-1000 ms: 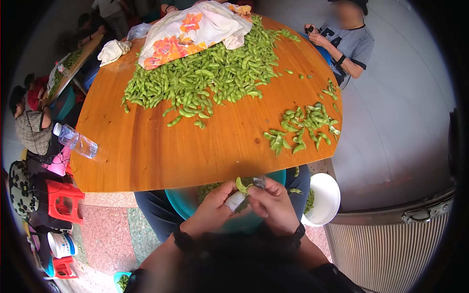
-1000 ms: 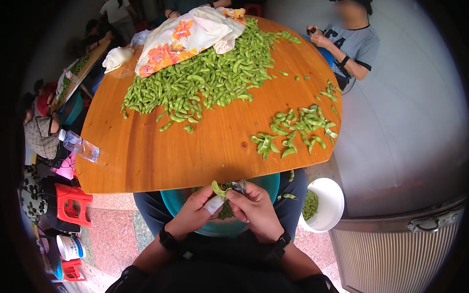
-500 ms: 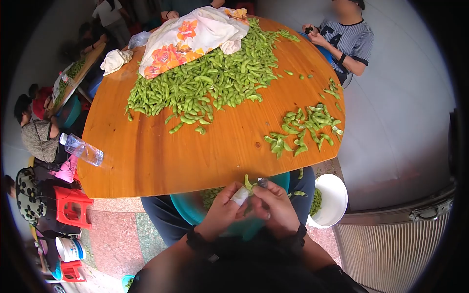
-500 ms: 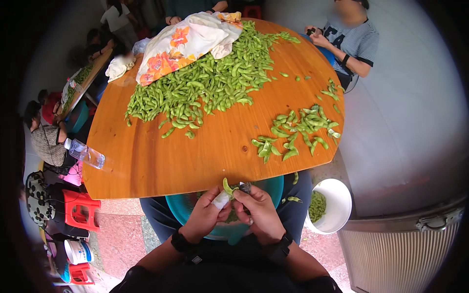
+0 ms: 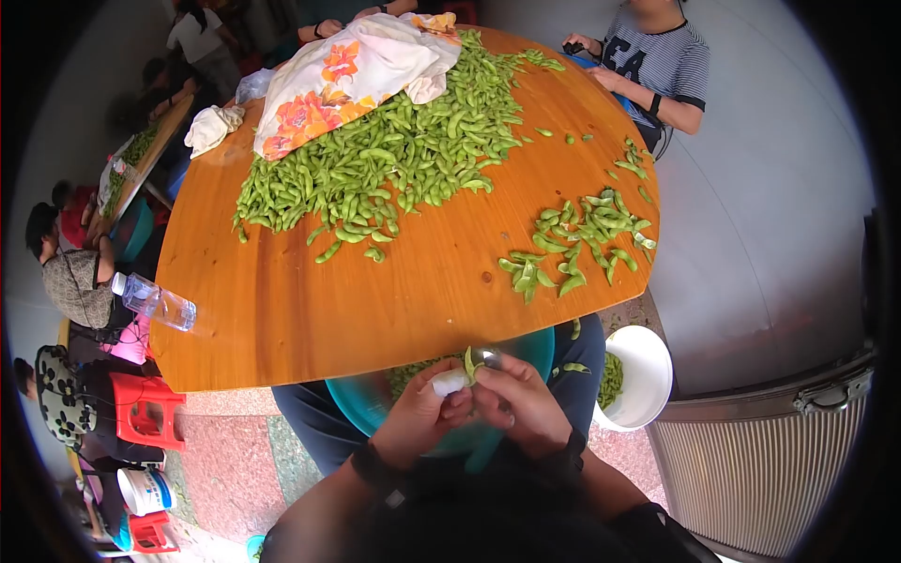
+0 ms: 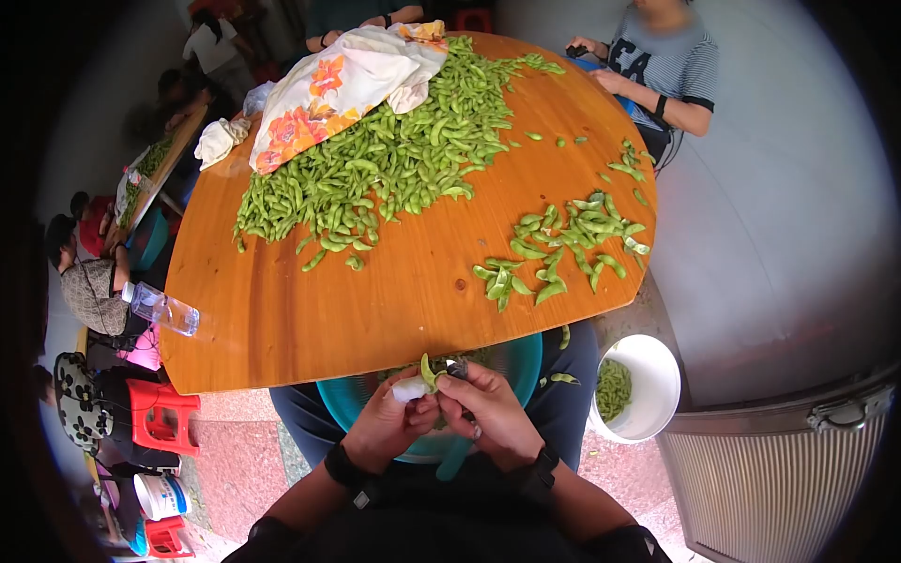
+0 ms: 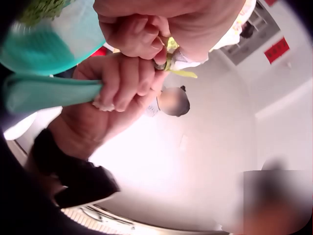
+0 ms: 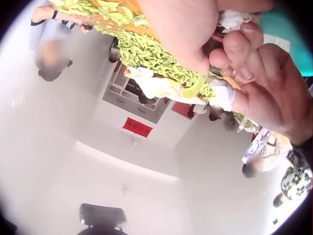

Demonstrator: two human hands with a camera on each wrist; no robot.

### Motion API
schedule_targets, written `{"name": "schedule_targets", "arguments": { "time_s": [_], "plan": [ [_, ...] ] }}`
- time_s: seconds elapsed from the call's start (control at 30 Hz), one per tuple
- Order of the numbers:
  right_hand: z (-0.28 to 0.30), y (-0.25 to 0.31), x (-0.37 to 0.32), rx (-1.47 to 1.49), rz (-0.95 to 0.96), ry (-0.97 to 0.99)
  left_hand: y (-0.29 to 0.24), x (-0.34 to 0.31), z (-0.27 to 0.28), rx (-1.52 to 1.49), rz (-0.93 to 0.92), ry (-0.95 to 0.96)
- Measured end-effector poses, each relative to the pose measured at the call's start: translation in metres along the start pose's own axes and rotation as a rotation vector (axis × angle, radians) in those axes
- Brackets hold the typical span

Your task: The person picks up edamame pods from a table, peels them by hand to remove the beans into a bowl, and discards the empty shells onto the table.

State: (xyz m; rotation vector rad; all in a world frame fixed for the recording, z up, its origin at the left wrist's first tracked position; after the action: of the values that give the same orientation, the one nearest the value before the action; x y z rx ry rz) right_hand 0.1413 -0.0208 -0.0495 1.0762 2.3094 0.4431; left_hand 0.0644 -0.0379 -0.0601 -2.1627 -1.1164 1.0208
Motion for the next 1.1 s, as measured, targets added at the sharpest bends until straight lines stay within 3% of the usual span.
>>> {"name": "schedule_targets", "arguments": {
  "time_s": [0.3,0.4,0.5,0.6,0.63,0.7,0.77,0.83,0.87,0.93,1.03,1.1],
  "plan": [
    [0.004,-0.008,-0.001,-0.014,0.03,-0.059,0.012,0.006,0.003,-0.1,0.009,0.038],
    [0.01,-0.006,0.0,0.08,0.068,-0.12,0.01,0.005,0.005,-0.133,-0.007,-0.039],
    [0.012,0.028,-0.005,-0.126,0.233,-0.241,0.001,0.003,0.01,0.002,-0.051,-0.06],
    [0.025,0.085,-0.006,-0.19,0.402,-0.255,0.01,0.008,0.046,0.921,-0.001,-0.059],
    [0.032,0.105,-0.006,-0.227,0.446,-0.29,0.016,0.008,0.059,0.927,-0.006,-0.064],
    [0.042,0.138,-0.008,-0.297,0.517,-0.348,-0.014,-0.007,0.035,2.054,-0.672,-0.237],
    [0.043,0.16,-0.016,-0.285,0.581,-0.415,-0.042,-0.023,0.017,2.091,-0.736,-0.335],
    [0.053,0.174,-0.016,-0.577,0.613,-0.405,-0.048,-0.024,0.026,1.612,-0.41,-0.167],
    [0.053,0.174,-0.016,-0.573,0.618,-0.403,-0.075,-0.034,0.01,1.555,-0.407,-0.231],
    [0.052,0.171,-0.016,-0.664,0.615,-0.402,-0.13,-0.044,0.003,1.604,-0.662,-0.388],
    [0.034,0.15,-0.011,-0.571,0.55,-0.312,-0.199,-0.025,0.022,1.846,-0.718,-0.695],
    [0.019,0.134,-0.005,-0.546,0.491,-0.23,-0.217,-0.002,0.047,1.963,-0.731,-0.736]
  ]
}}
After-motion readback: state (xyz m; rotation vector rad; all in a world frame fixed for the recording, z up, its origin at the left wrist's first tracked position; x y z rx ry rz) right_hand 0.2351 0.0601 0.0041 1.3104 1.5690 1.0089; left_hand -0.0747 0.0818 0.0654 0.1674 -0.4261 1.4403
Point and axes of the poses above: each hand's wrist, its own x-axis towards the middle knuckle, its own z-axis out of the back of the hand, y = z × x, the point moved 10 cm from there along x, towards the middle knuckle, and after that the axes turned 12 degrees about x, right-handed, at the moved point
